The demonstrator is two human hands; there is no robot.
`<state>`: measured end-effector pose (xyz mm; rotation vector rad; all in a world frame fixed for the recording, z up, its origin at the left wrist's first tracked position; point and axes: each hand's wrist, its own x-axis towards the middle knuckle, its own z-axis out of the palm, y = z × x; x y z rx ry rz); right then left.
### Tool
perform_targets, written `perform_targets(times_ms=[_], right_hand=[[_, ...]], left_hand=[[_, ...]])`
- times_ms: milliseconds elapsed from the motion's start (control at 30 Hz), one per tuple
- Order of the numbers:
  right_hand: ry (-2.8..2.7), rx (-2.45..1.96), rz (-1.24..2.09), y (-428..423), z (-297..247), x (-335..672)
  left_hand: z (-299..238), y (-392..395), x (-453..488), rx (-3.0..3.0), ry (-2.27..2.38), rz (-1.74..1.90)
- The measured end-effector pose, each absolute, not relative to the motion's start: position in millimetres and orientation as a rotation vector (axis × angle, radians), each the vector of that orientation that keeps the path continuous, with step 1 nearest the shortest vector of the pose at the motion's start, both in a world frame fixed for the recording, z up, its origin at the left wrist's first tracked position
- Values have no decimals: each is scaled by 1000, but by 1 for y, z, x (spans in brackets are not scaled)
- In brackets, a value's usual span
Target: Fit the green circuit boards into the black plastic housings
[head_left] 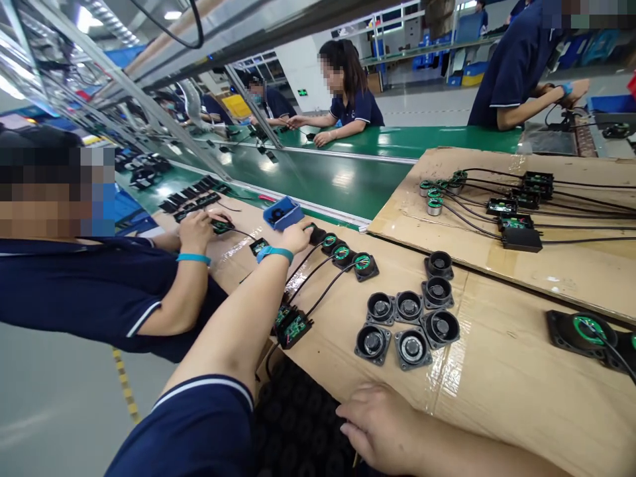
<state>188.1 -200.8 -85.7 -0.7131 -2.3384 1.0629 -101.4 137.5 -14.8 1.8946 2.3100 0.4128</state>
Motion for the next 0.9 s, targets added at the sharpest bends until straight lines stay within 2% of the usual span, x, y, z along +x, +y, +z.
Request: perform_targets(times_ms=[100,167,300,467,900], right_hand=[[-2324,-713,1070,-201,-84,188],[-2325,-711,1071,-201,-81,189],[-2320,-726,1090,-199,-75,192],[-2304,-696,1101,-198,-72,194],[-2259,-718,1111,-198,-76,192]], left_hand=[[-5,97,-66,1990,2365,541],[-5,64,-31,2252,2259,635],[-19,23,31,2483,1962,359],[-36,29,43,2332,2094,231],[-33,79,0,2202,2235,142]])
